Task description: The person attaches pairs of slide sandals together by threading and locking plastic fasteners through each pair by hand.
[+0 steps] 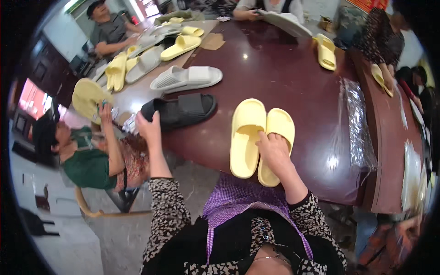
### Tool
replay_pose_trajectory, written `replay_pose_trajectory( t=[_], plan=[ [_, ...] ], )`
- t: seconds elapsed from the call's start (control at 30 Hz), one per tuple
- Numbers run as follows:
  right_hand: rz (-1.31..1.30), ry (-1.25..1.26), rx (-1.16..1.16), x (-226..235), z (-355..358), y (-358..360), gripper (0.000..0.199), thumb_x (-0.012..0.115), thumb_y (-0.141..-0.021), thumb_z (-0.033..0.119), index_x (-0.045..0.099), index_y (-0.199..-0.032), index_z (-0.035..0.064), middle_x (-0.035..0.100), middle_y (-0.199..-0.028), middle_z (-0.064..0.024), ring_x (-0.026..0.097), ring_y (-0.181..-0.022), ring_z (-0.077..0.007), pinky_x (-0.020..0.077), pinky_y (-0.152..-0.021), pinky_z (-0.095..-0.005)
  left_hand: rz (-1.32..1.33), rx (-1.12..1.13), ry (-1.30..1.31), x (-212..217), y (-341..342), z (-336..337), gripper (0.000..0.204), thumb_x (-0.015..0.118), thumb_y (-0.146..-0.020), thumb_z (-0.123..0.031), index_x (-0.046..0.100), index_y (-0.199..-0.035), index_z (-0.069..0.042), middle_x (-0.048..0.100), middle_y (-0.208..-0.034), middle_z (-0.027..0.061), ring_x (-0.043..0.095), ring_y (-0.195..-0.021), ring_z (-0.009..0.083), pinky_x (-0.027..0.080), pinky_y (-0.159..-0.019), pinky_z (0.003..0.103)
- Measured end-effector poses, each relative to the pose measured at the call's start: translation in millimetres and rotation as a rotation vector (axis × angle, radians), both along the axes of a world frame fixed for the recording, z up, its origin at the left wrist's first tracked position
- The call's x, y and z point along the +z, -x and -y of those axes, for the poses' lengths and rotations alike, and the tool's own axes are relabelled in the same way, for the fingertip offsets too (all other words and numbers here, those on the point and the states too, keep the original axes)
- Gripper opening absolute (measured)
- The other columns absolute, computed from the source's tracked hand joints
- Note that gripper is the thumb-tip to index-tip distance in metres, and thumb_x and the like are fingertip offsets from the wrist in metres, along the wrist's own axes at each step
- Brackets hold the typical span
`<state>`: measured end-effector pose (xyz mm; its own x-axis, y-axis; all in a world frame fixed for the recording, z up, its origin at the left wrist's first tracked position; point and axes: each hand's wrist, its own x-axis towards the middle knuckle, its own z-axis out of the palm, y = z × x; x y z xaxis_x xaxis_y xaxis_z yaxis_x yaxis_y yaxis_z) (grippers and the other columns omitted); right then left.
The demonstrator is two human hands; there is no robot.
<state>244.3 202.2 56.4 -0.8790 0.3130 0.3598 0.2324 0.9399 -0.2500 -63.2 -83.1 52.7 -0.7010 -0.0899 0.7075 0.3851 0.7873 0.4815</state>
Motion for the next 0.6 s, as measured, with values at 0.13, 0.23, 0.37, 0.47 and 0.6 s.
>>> replay_pose_trajectory(
  t=[0.13, 0.23, 0.37, 0.47, 0.6],
  plan=[
    [0.096, 0.094, -0.055, 5.7, -11.4, 3.0, 0.020, 0.055, -0.086, 0.016, 0.058, -0.099, 0.0018, 0.061, -0.076, -0.0137, 0.058, -0.079, -0.0293, 0.0435, -0.074, -0.0422, 0.112, -0.165, 0.082, -8.6, 33.0, 9.4, 0.058, 0.073, -0.073, -0.035, 0.055, -0.111, 0.005, 0.059, -0.103, 0.0255, 0.055, -0.096, 0.0399, 0.043, -0.088, 0.044],
    [-0.075, 0.058, -0.146, 28.4, -29.1, -9.5, 0.015, 0.054, -0.087, 0.015, 0.059, -0.094, 0.0020, 0.061, -0.075, -0.0133, 0.058, -0.077, -0.0277, 0.0435, -0.075, -0.0415, 0.251, -0.294, -0.035, -20.0, 57.5, 38.0, 0.059, 0.073, -0.076, -0.031, 0.051, -0.117, 0.007, 0.058, -0.107, 0.0227, 0.056, -0.097, 0.0331, 0.043, -0.089, 0.041],
    [-0.375, 0.472, -0.482, 52.1, -86.3, -41.3, 0.016, 0.053, -0.087, 0.016, 0.061, -0.084, 0.0024, 0.061, -0.076, -0.0135, 0.060, -0.074, -0.0251, 0.0461, -0.070, -0.0396, 0.278, -0.229, -0.067, -22.6, 66.3, 38.4, 0.070, 0.072, -0.077, -0.032, 0.044, -0.126, 0.010, 0.058, -0.112, 0.0236, 0.056, -0.101, 0.0313, 0.043, -0.090, 0.038],
    [-0.564, 0.386, -0.536, 113.8, -122.8, -69.3, 0.023, 0.052, -0.086, 0.022, 0.061, -0.080, 0.0020, 0.059, -0.071, -0.0119, 0.056, -0.064, -0.0199, 0.0463, -0.058, -0.0331, 0.291, -0.270, -0.155, -43.7, 97.3, 59.4, 0.073, 0.072, -0.077, -0.032, 0.042, -0.128, 0.011, 0.056, -0.116, 0.0238, 0.055, -0.103, 0.0304, 0.042, -0.091, 0.037],
    [-0.865, 0.240, -0.661, 112.6, -221.0, -164.3, 0.036, 0.046, -0.092, 0.031, 0.062, -0.087, -0.0006, 0.063, -0.080, -0.0116, 0.060, -0.074, -0.0235, 0.0470, -0.065, -0.0378, 0.401, -0.354, -0.288, -38.5, 100.5, 31.0, 0.072, 0.071, -0.075, -0.024, 0.040, -0.131, 0.009, 0.046, -0.128, 0.0224, 0.050, -0.109, 0.0287, 0.040, -0.095, 0.037]
  ],
)
